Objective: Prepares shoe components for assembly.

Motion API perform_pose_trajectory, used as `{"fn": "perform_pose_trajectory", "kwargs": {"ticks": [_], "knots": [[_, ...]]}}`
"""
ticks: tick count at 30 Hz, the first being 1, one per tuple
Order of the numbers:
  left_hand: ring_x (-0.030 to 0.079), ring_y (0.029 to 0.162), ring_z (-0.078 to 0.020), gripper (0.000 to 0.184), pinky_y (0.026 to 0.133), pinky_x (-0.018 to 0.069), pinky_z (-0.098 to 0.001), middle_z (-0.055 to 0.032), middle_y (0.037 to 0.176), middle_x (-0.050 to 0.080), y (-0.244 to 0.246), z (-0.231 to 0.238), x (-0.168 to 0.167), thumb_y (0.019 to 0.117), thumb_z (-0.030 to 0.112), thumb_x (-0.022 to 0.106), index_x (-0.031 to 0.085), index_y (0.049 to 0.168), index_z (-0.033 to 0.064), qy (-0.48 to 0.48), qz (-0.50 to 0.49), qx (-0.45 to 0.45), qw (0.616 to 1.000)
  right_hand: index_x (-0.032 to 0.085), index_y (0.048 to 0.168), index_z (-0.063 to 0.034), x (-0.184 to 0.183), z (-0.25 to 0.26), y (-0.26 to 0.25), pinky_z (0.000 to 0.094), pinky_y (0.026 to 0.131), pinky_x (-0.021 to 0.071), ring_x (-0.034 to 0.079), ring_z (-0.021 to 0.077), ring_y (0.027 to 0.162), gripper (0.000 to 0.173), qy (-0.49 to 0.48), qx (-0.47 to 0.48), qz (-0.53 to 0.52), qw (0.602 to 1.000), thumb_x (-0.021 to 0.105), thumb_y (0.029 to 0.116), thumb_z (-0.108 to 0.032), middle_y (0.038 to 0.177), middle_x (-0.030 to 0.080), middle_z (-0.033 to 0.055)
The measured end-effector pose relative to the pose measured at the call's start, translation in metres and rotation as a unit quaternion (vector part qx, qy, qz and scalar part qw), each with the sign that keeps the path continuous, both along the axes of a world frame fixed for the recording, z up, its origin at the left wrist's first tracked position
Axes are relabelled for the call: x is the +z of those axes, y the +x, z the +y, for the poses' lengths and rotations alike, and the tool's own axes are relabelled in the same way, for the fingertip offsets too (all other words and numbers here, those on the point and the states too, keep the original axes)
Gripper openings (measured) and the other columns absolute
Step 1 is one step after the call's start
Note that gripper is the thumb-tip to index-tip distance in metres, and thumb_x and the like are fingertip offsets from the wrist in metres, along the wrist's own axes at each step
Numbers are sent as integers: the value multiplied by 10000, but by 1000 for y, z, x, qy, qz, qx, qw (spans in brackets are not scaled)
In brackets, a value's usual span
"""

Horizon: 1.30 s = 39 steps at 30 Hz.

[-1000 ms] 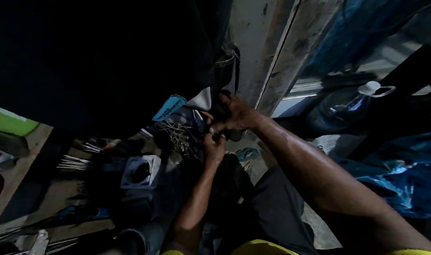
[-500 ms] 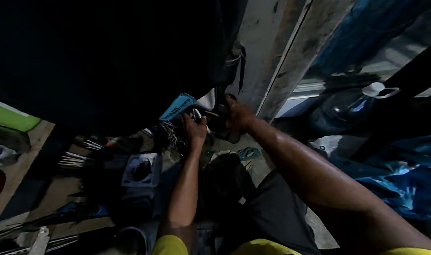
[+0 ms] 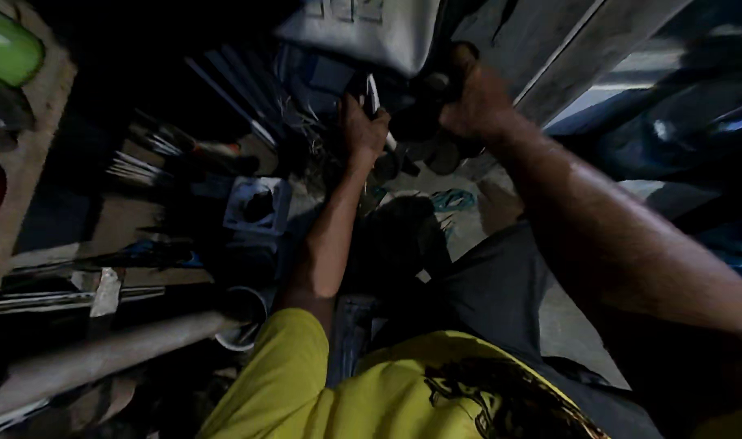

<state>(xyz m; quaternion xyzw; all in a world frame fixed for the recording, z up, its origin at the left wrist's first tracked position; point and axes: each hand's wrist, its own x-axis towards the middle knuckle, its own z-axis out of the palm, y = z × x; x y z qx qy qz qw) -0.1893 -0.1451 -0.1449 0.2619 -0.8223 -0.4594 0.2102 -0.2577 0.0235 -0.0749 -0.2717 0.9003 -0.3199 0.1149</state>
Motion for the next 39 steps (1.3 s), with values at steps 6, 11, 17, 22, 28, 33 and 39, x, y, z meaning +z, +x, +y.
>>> {"fn": "perform_pose_trajectory", "kwargs": {"ticks": [6,11,17,22,28,33,39], "knots": [[628,1090,-207,744,918,560,-338,-156,1230,608,-6,-21,3,837,156,773,404,1467,15,20,4,-53,998,411,1522,-109,-4,-14,-3,640,1019,468,539,448,1295,801,18,14,9,1000,808,833,-208,1512,438,262],[521,1350,-240,684,1114,460,-368,-198,1479,503,-5,-22,2,941,166,682,362,1529,26,6,-24,-43,999,535,1406,-61,8,-16,15,650,1024,459,576,424,1269,554,23,36,69,997,711,886,-134,1407,565,224],[618,1224,-285,566,990,541,-464,-172,1441,547,4,12,20,968,197,648,463,1489,74,-56,-102,27,993,553,1400,-56,19,4,33,678,984,464,593,459,1223,512,-4,4,75,997,699,914,-125,1370,580,256],[616,1212,-290,579,928,569,-454,-153,1485,497,-2,44,3,1000,192,603,427,1551,206,-58,-87,79,991,513,1370,44,25,9,14,741,943,440,538,563,1222,541,49,8,80,996,700,864,8,1384,492,362],[602,1251,-329,775,917,566,-524,-128,1565,437,6,46,9,916,44,651,339,1595,248,-79,-122,26,989,491,1382,60,64,9,26,701,942,482,604,526,1161,581,79,-44,55,994,751,869,-30,1268,596,340],[580,1283,-378,731,957,530,-580,-144,1557,457,11,35,-1,970,24,594,306,1612,221,-108,-122,26,986,641,1237,-29,44,25,55,667,783,547,668,466,1000,464,42,-18,134,990,768,790,-11,1296,601,233],[629,1215,-365,547,951,537,-578,-160,1476,540,6,25,-4,1051,186,475,367,1586,211,-105,-153,32,982,658,1231,-48,12,42,80,603,691,575,693,405,867,451,-8,-34,154,987,755,793,-9,1251,612,218]]}}
